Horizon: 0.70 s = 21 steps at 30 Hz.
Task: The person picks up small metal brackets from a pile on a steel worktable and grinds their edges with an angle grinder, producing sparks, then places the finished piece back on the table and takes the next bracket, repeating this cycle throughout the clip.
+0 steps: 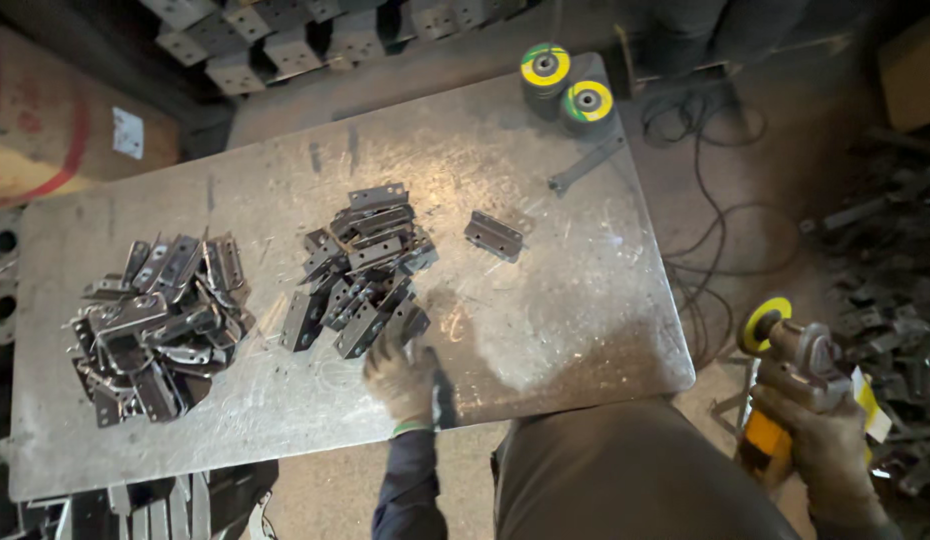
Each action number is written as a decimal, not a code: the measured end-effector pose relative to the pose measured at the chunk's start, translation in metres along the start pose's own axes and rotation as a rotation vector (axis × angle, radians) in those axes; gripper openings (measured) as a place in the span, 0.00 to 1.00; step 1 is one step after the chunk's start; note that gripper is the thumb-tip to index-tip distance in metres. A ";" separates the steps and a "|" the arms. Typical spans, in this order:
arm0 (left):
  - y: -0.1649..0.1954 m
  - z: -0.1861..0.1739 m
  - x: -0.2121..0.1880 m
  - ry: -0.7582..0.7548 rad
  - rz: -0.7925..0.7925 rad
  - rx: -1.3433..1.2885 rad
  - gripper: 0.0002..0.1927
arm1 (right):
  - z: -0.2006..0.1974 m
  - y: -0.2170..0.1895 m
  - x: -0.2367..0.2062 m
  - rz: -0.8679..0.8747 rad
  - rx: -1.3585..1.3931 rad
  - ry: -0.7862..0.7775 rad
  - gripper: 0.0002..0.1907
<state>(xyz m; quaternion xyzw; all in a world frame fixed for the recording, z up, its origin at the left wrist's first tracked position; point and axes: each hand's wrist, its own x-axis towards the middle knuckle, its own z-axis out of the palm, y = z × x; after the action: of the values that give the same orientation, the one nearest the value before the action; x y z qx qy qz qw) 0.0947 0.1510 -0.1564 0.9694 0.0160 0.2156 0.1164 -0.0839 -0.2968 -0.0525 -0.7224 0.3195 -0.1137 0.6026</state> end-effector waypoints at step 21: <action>0.128 0.023 -0.047 -0.334 0.379 -0.639 0.17 | -0.014 0.023 -0.013 -0.007 0.107 -0.008 0.41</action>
<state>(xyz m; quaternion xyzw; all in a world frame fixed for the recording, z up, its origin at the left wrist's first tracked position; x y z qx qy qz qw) 0.0592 0.0180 -0.1668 0.8918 -0.2501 0.0669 0.3710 -0.1090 -0.3022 -0.0674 -0.6906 0.3079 -0.1298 0.6414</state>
